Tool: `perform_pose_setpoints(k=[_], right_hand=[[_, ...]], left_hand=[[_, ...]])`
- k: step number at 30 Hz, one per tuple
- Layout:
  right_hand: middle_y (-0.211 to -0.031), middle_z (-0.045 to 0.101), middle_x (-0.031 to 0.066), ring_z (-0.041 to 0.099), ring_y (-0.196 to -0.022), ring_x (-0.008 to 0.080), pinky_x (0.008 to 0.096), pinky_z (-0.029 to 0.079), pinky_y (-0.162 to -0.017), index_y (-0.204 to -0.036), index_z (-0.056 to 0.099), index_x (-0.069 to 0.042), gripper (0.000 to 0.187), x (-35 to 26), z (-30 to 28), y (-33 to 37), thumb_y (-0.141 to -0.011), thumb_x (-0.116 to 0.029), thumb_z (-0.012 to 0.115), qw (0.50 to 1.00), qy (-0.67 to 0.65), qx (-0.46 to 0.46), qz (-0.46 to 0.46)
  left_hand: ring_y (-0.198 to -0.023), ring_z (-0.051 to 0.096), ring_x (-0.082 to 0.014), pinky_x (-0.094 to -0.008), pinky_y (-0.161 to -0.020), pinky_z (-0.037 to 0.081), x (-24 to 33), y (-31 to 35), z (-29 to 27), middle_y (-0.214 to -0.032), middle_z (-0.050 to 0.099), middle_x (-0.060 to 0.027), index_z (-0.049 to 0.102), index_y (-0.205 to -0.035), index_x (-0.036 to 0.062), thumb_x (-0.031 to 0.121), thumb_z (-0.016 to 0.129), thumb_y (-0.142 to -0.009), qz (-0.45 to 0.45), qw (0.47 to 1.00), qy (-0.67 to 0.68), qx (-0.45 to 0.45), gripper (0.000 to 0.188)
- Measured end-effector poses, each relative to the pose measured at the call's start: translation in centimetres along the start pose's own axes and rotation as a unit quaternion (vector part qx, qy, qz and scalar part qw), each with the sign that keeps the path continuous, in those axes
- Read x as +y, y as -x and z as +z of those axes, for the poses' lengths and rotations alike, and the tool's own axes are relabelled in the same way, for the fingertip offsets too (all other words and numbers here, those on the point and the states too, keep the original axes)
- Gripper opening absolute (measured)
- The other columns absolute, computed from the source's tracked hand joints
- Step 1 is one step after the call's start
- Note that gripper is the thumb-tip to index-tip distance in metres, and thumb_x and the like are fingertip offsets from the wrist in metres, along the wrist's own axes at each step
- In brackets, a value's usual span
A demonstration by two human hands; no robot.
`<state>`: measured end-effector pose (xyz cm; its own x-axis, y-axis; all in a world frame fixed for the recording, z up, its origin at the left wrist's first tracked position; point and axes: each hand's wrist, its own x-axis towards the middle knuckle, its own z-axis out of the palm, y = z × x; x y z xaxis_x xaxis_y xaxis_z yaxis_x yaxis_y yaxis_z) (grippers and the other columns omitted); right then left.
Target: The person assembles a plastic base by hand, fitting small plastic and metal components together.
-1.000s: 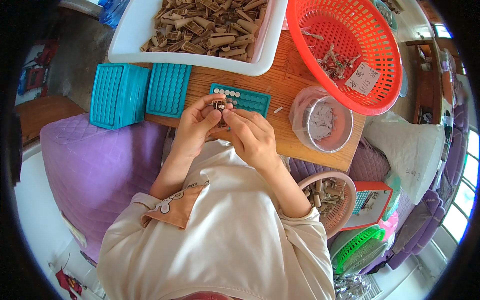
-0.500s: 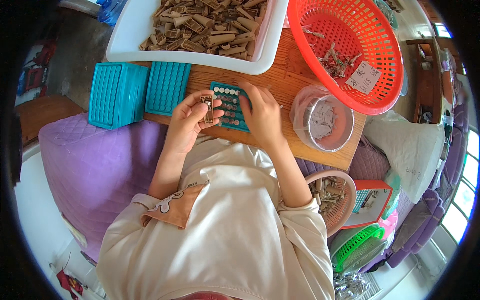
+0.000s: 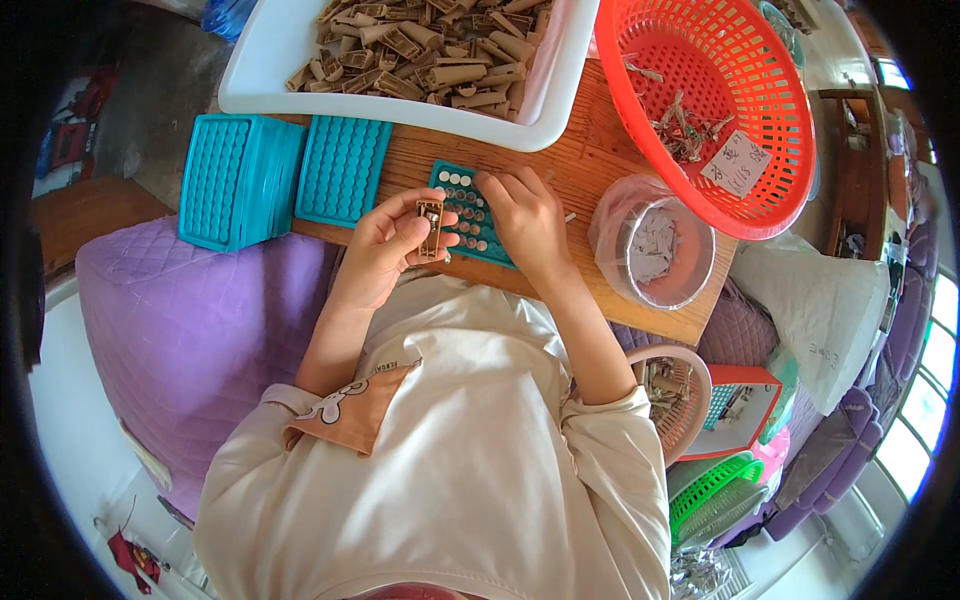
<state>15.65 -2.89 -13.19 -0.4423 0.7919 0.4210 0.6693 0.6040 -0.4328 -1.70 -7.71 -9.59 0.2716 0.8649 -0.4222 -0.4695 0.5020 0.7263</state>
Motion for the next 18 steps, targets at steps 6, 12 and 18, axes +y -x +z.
perform_pose_setpoints(k=[6,12,18], right_hand=[[-0.078,0.056,0.0087,0.055,-0.075,0.0203,0.0291,0.046,-0.067,-0.095,0.053,-0.003,0.027,-1.3,-1.3,-0.8,-0.069,0.004,0.056,0.983,-0.119,-0.019,0.139],[-0.083,0.056,0.0099,0.058,-0.074,0.0175,0.0264,0.047,-0.067,-0.099,0.049,0.0,0.03,-5.5,-3.1,-1.1,-0.071,0.007,0.056,0.902,-0.351,0.097,0.234],[-0.077,0.057,0.0093,0.059,-0.069,0.0193,0.0256,0.048,-0.061,-0.096,0.049,0.0,0.029,-5.8,-2.5,-0.2,-0.069,0.007,0.058,0.949,-0.258,0.121,0.137]], left_hand=[[-0.083,0.06,-0.0171,-0.0256,-0.068,0.051,0.3,-0.1,0.2,-0.096,0.058,-0.0089,0.046,-0.11,0.0029,0.016,0.05,-0.085,-0.029,0.998,0.063,0.005,0.029],[-0.082,0.059,-0.0158,-0.0249,-0.066,0.052,-0.3,-0.1,0.4,-0.096,0.057,-0.0073,0.045,-0.112,0.0034,0.018,0.05,-0.084,-0.062,0.982,0.175,-0.038,0.031],[-0.082,0.056,-0.0097,-0.0238,-0.066,0.052,-0.9,0.1,1.4,-0.093,0.056,-0.0035,0.044,-0.113,0.0013,0.014,0.053,-0.083,-0.012,0.995,0.094,-0.035,0.034]])
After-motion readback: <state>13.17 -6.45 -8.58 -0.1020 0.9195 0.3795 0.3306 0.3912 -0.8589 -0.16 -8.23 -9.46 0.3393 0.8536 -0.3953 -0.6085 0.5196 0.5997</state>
